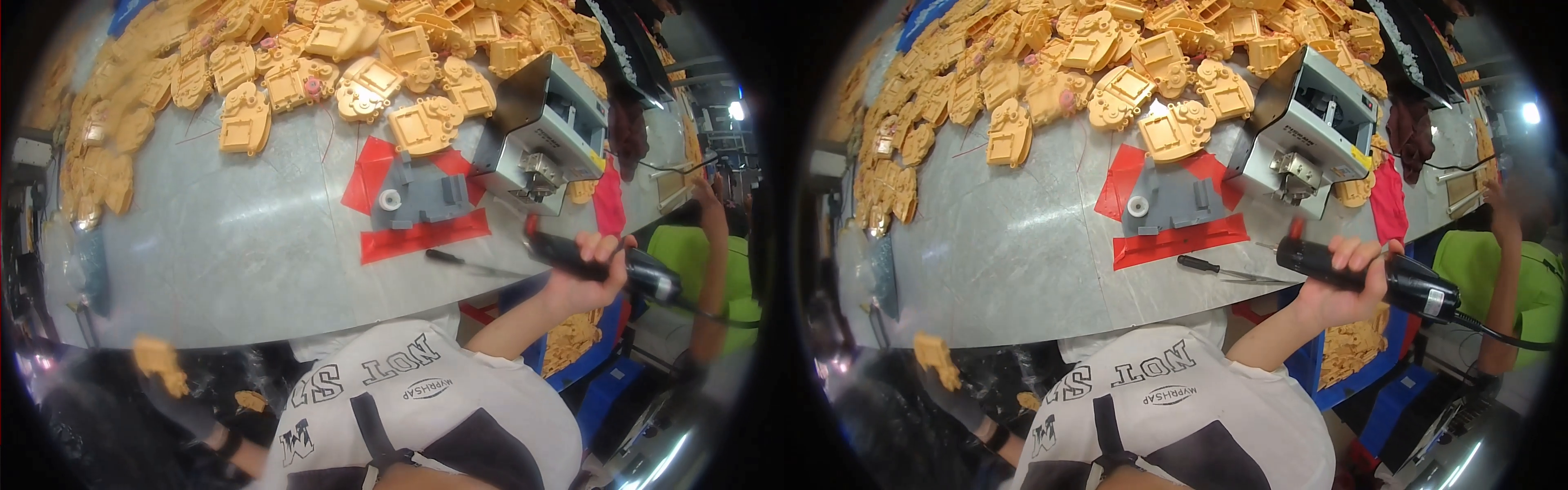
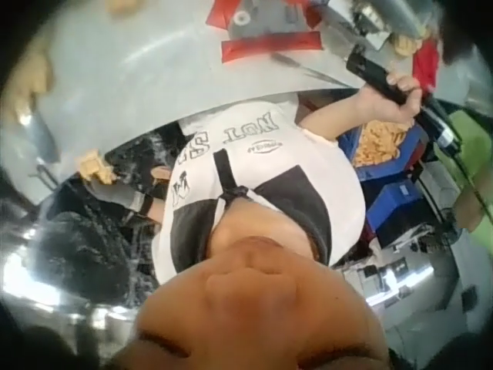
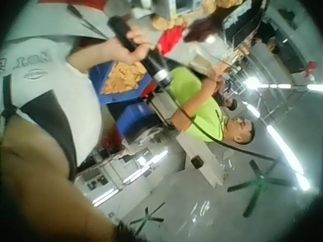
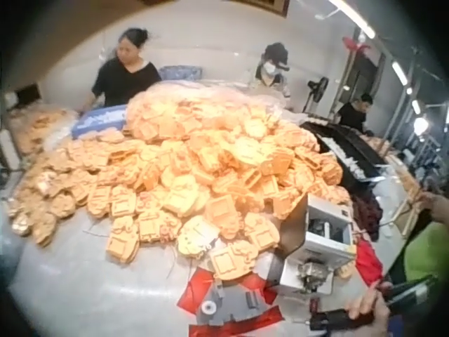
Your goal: The person picks up plastic toy casings from a pile, positions each casing onto a fixture on the table, drives screws into the casing using an electric screwdriver, and sets the assembled pieces aside.
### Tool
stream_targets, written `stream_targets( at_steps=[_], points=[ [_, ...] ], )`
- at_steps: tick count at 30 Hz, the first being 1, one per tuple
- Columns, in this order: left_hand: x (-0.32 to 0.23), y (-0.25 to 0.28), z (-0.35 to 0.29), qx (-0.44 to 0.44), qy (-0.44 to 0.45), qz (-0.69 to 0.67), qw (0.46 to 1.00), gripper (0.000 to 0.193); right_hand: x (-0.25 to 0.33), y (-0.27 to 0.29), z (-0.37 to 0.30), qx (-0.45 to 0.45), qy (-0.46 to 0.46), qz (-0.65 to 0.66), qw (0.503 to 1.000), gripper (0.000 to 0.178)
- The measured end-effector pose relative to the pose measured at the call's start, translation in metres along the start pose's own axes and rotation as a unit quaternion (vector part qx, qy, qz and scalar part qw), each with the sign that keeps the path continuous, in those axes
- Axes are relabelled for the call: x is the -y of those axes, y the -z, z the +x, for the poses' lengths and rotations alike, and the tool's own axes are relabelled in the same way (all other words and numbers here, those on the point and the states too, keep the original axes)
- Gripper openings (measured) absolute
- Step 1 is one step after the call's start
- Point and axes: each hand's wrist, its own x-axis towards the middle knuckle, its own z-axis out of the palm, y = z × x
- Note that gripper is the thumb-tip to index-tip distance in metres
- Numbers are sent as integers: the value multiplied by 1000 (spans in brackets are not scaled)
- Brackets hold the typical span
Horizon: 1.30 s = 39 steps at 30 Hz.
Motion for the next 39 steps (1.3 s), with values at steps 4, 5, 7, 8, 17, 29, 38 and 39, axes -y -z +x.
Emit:
stream_targets(
  at_steps=[4, 5, 7, 8, 17, 29, 38, 39],
  points=[
    [144, 98, -60, -282, 147, 33, 948, 46, -9, 1, -2, -10, -29, -3, 1000, 29],
    [173, 112, -64, -205, 232, -185, 933, 48, -13, -2, -4, -17, -33, -5, 999, 29],
    [187, 102, -45, -157, 69, 50, 984, 50, -10, -9, -7, -5, -27, 1, 1000, 29],
    [179, 109, -25, -261, -1, 229, 938, 46, -4, -10, -7, 14, -22, -2, 1000, 28],
    [-22, -316, 140, 6, -430, 477, 767, 76, -7, -20, -27, 37, -36, 32, 998, 33],
    [-58, -349, 71, 359, -129, 710, 592, 90, 25, 28, -35, -71, 7, -57, 996, 32],
    [-24, -346, 54, 254, -491, 479, 682, 76, 17, 13, -41, -67, -9, -7, 998, 37],
    [-10, -352, 58, 342, -457, 461, 679, 71, 10, 5, -39, -57, -23, -1, 998, 37]
  ],
)
